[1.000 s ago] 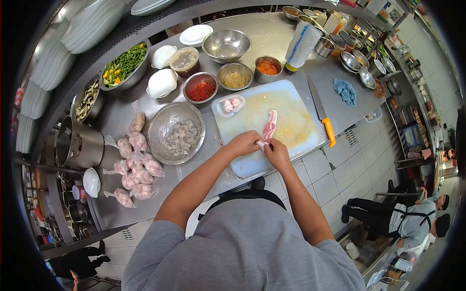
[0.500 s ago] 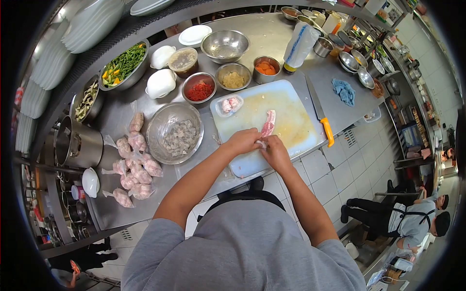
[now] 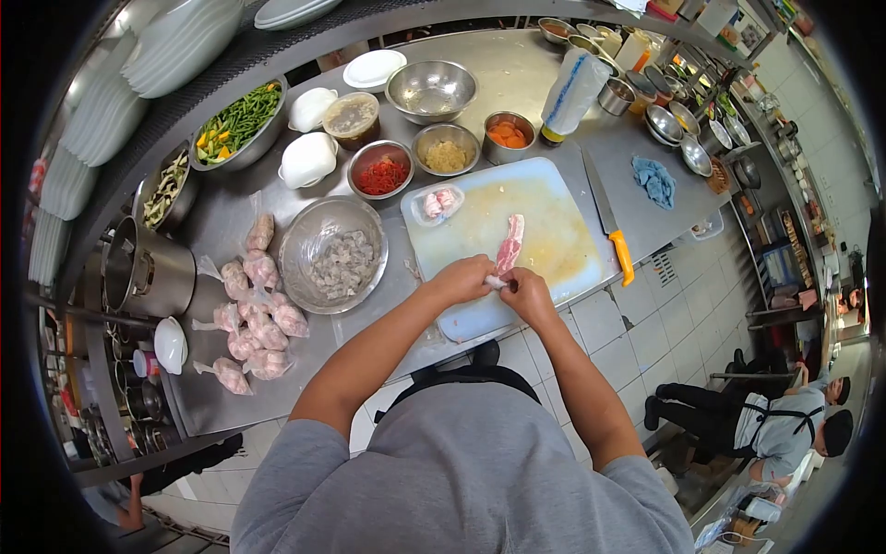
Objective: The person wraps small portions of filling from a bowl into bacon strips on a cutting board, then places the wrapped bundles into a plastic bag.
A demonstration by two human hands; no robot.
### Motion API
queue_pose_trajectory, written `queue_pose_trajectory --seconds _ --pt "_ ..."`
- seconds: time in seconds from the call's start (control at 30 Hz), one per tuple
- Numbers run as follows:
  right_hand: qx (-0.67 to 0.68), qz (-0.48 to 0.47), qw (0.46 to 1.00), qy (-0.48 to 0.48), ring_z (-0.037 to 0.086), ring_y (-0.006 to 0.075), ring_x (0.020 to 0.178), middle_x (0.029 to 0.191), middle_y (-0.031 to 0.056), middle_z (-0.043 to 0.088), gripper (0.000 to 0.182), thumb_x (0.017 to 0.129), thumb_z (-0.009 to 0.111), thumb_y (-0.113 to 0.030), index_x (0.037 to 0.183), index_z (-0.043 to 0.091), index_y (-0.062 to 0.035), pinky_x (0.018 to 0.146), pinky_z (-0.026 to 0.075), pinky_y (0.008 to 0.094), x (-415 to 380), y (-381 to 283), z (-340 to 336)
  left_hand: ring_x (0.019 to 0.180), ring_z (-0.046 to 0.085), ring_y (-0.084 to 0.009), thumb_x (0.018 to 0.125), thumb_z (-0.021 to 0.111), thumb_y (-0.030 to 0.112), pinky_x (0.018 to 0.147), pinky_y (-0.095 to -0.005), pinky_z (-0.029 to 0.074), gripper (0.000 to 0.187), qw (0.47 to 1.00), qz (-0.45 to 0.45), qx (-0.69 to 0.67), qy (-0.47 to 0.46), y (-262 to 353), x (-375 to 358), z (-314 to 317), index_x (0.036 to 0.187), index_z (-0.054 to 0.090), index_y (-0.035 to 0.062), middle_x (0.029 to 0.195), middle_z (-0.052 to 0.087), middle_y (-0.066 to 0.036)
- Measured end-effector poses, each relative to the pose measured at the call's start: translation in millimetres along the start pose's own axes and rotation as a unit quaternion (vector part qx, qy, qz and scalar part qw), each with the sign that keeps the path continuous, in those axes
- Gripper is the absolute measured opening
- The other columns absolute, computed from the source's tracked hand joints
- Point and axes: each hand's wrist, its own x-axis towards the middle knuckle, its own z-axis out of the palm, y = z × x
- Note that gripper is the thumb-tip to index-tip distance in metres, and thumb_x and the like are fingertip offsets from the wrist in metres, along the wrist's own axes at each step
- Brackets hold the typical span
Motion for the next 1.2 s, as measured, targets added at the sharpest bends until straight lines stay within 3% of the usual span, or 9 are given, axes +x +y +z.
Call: queue_pose_trajectory --seconds 0.17,0.3,0.4,0.47,0.5,0.83,1.0,1.1,1.2 --pt "0.007 0.117 0.989 -0.089 0.069 0.0240 0.077 0.088 0.0153 0.072 0.027 0.079 0.074 -0.013 0.101 0.071 0.0026 0.072 0.055 0.0351 20.4 17.9 -9.9 0.103 0.062 -0.0363 0.081 0.072 0.015 0.087 -0.0453 0.052 0.035 0.997 0.033 -0.013 0.063 12.6 -3.2 -0.6 0.115 0.062 0.0111 0.114 0.059 -0.015" --pt "0.072 0.141 0.980 -0.124 0.069 0.0328 0.080 0.087 0.0188 0.071 0.029 0.080 0.071 -0.019 0.098 0.069 0.0028 0.075 0.054 0.0398 30.0 29.5 -10.6 0.103 0.062 -0.0368 0.085 0.072 0.017 0.087 -0.0460 0.052 0.033 0.995 0.056 0.022 0.082 7.0 5.9 1.3 0.116 0.062 0.0117 0.118 0.056 -0.014" --pt "0.009 0.056 0.998 -0.020 0.065 0.0363 0.086 0.091 0.0174 0.067 0.025 0.080 0.071 -0.013 0.100 0.065 0.0004 0.078 0.053 0.0430 30.2 20.8 -8.9 0.105 0.061 -0.0346 0.087 0.070 0.016 0.088 -0.0421 0.051 0.029 1.000 -0.005 -0.013 0.018 4.8 18.0 -9.0 0.114 0.065 0.0072 0.116 0.057 -0.014" --pt "-0.077 -0.156 0.984 0.031 0.061 0.0385 0.093 0.095 0.0162 0.063 0.026 0.077 0.071 -0.006 0.101 0.062 -0.0028 0.082 0.051 0.0461 17.8 0.0 -13.8 0.104 0.061 -0.0348 0.088 0.069 0.018 0.088 -0.0425 0.051 0.027 1.000 -0.017 -0.009 -0.006 0.7 25.7 -13.3 0.112 0.065 0.0063 0.114 0.057 -0.014" --pt "-0.077 -0.156 0.984 0.031 0.061 0.0385 0.093 0.095 0.0162 0.063 0.026 0.077 0.071 -0.006 0.101 0.062 -0.0028 0.082 0.051 0.0461 15.0 1.4 -10.6 0.102 0.061 -0.0349 0.089 0.069 0.019 0.088 -0.0430 0.051 0.025 0.999 -0.028 -0.005 -0.031 -1.3 28.1 -12.4 0.110 0.066 0.0054 0.112 0.057 -0.015" --pt "-0.082 -0.101 0.991 0.024 0.063 0.0347 0.088 0.090 0.0157 0.064 0.025 0.072 0.073 -0.003 0.096 0.065 -0.0020 0.079 0.052 0.0435 9.0 11.2 -5.0 0.108 0.058 -0.0371 0.089 0.069 0.020 0.094 -0.0432 0.048 0.031 0.998 -0.003 -0.032 -0.056 -1.6 22.0 -2.9 0.115 0.062 0.0033 0.111 0.058 -0.018" --pt "0.005 0.000 1.000 -0.008 0.064 0.0361 0.082 0.087 0.0182 0.064 0.021 0.073 0.074 -0.007 0.092 0.068 -0.0009 0.075 0.052 0.0439 18.6 18.8 -10.1 0.112 0.059 -0.0369 0.084 0.073 0.012 0.096 -0.0420 0.049 0.043 0.989 0.071 -0.092 0.094 11.5 7.3 -0.2 0.124 0.059 0.0065 0.115 0.059 -0.016" --pt "0.003 0.045 0.999 -0.026 0.064 0.0352 0.080 0.085 0.0179 0.064 0.019 0.076 0.075 -0.010 0.090 0.068 -0.0002 0.074 0.052 0.0420 31.9 23.2 -16.6 0.109 0.059 -0.0356 0.084 0.072 0.013 0.092 -0.0416 0.050 0.041 0.990 0.066 -0.033 0.117 9.7 11.1 3.5 0.123 0.061 0.0074 0.114 0.058 -0.016" --pt "-0.042 0.055 0.996 -0.055 0.066 0.0265 0.078 0.092 0.0163 0.066 0.025 0.080 0.076 -0.010 0.100 0.067 0.0008 0.072 0.053 0.0375 41.2 28.8 -19.8 0.106 0.060 -0.0346 0.086 0.071 0.013 0.089 -0.0417 0.051 0.034 0.995 0.022 -0.018 0.093 3.6 25.4 2.3 0.118 0.063 0.0074 0.112 0.057 -0.015"
